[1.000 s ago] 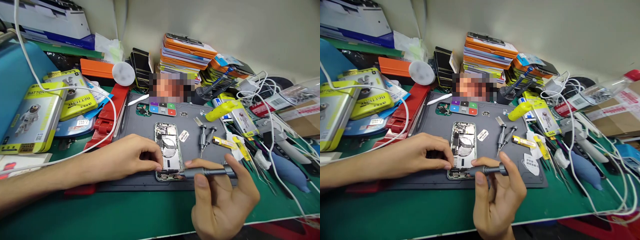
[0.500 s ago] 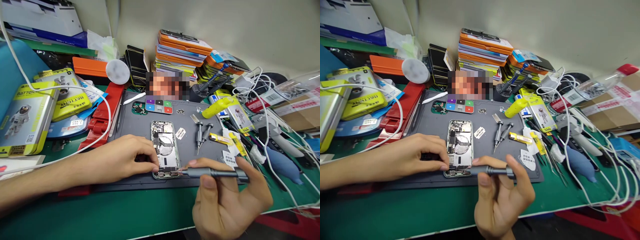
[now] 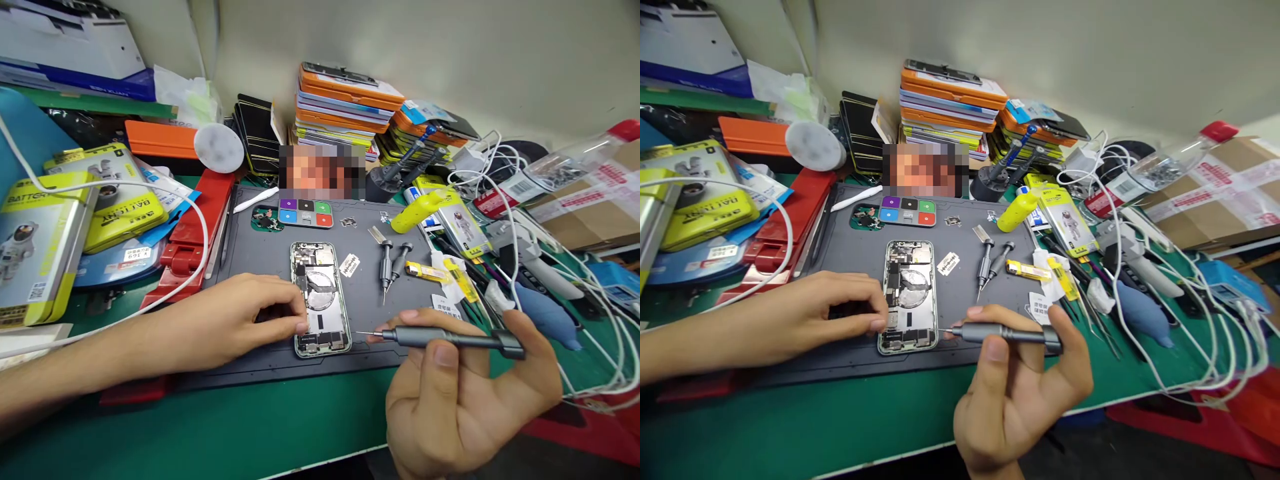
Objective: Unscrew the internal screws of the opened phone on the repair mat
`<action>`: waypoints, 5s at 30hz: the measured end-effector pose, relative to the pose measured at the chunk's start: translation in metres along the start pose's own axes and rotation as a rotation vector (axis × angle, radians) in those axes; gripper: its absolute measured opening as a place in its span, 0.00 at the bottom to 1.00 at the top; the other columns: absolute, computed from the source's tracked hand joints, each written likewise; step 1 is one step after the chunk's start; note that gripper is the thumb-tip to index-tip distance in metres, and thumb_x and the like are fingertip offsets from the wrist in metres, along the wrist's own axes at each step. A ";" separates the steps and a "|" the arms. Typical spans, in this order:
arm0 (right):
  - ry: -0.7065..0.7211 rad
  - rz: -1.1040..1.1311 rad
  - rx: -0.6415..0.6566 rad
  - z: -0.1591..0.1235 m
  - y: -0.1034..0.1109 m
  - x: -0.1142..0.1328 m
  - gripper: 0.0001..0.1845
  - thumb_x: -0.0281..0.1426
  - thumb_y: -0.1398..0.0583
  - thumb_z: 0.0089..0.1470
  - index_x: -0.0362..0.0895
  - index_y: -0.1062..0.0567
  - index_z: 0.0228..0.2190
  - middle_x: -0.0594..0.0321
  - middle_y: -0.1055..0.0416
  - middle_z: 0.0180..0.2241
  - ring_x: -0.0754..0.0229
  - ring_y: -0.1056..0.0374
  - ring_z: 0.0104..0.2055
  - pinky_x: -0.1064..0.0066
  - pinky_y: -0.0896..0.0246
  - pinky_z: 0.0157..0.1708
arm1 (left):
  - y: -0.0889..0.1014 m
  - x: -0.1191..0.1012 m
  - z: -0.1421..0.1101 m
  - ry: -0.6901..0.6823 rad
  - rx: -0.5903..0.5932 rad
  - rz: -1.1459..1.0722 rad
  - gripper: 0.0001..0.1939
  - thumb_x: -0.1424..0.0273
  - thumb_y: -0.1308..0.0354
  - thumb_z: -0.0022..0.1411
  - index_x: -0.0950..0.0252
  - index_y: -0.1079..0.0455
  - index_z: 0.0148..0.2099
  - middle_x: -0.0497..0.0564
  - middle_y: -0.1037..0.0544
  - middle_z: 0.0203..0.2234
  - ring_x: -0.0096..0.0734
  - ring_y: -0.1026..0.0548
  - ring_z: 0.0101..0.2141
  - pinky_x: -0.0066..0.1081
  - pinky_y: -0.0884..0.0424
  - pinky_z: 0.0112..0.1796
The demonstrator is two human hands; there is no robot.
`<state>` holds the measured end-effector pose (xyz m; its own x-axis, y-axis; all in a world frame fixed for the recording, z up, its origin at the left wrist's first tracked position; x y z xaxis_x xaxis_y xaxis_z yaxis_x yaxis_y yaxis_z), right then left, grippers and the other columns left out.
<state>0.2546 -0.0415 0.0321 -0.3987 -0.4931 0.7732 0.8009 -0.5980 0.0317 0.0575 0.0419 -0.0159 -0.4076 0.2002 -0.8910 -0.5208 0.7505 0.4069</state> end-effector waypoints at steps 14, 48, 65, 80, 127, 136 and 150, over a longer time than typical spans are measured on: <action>-0.098 0.189 0.458 -0.013 -0.033 0.000 0.26 0.16 0.40 0.68 0.50 0.37 0.59 0.63 0.16 0.44 0.63 0.16 0.45 0.72 0.17 0.43 | -0.001 0.011 0.001 0.068 0.055 -0.298 0.07 0.63 0.33 0.73 0.57 0.14 0.43 0.41 0.11 0.40 0.29 0.16 0.43 0.22 0.25 0.47; -0.131 0.170 0.476 -0.014 -0.036 -0.002 0.27 0.15 0.42 0.68 0.50 0.38 0.61 0.65 0.17 0.45 0.66 0.18 0.47 0.75 0.19 0.48 | 0.000 0.010 0.001 0.037 0.063 -0.306 0.06 0.64 0.32 0.73 0.58 0.13 0.45 0.41 0.11 0.40 0.25 0.15 0.43 0.17 0.25 0.47; -0.164 0.153 0.423 -0.014 -0.034 -0.006 0.24 0.20 0.41 0.70 0.52 0.37 0.60 0.66 0.16 0.44 0.65 0.18 0.46 0.73 0.19 0.50 | 0.001 0.002 0.002 -0.007 0.047 -0.202 0.05 0.65 0.33 0.73 0.58 0.15 0.45 0.41 0.12 0.41 0.25 0.17 0.43 0.19 0.27 0.47; -0.253 0.169 0.315 -0.010 -0.026 -0.013 0.18 0.25 0.39 0.72 0.53 0.34 0.57 0.64 0.15 0.41 0.60 0.16 0.40 0.68 0.14 0.40 | 0.000 0.010 -0.001 0.140 0.023 -0.170 0.13 0.59 0.40 0.78 0.59 0.20 0.41 0.41 0.16 0.31 0.27 0.22 0.34 0.23 0.30 0.37; -0.402 0.248 0.351 -0.011 -0.034 -0.019 0.14 0.26 0.39 0.72 0.53 0.35 0.52 0.64 0.14 0.42 0.59 0.14 0.39 0.66 0.12 0.39 | -0.002 0.001 0.001 0.025 0.072 -0.344 0.09 0.67 0.38 0.77 0.61 0.16 0.45 0.43 0.11 0.42 0.29 0.15 0.45 0.23 0.25 0.49; -0.403 0.250 0.344 -0.013 -0.034 -0.021 0.14 0.26 0.39 0.72 0.53 0.35 0.53 0.65 0.15 0.41 0.59 0.14 0.41 0.67 0.12 0.39 | -0.002 0.001 0.001 0.018 0.080 -0.348 0.09 0.65 0.38 0.78 0.60 0.17 0.46 0.43 0.11 0.42 0.29 0.15 0.46 0.23 0.25 0.50; -0.373 0.245 0.311 -0.010 -0.030 -0.019 0.15 0.26 0.38 0.71 0.53 0.35 0.52 0.64 0.15 0.41 0.58 0.15 0.39 0.65 0.12 0.38 | 0.000 0.005 0.002 0.043 0.067 -0.347 0.06 0.67 0.35 0.76 0.59 0.17 0.46 0.41 0.11 0.41 0.28 0.15 0.44 0.22 0.24 0.48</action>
<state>0.2336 -0.0201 0.0104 -0.0435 -0.3029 0.9520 0.9674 -0.2509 -0.0356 0.0568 0.0437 -0.0205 -0.2464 -0.0997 -0.9640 -0.5842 0.8090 0.0656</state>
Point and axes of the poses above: each hand's wrist, its own z-axis towards the middle knuckle, its own y-axis out of the back of the hand, x = y × z, the point moved 9 cm from there along z, towards the middle knuckle
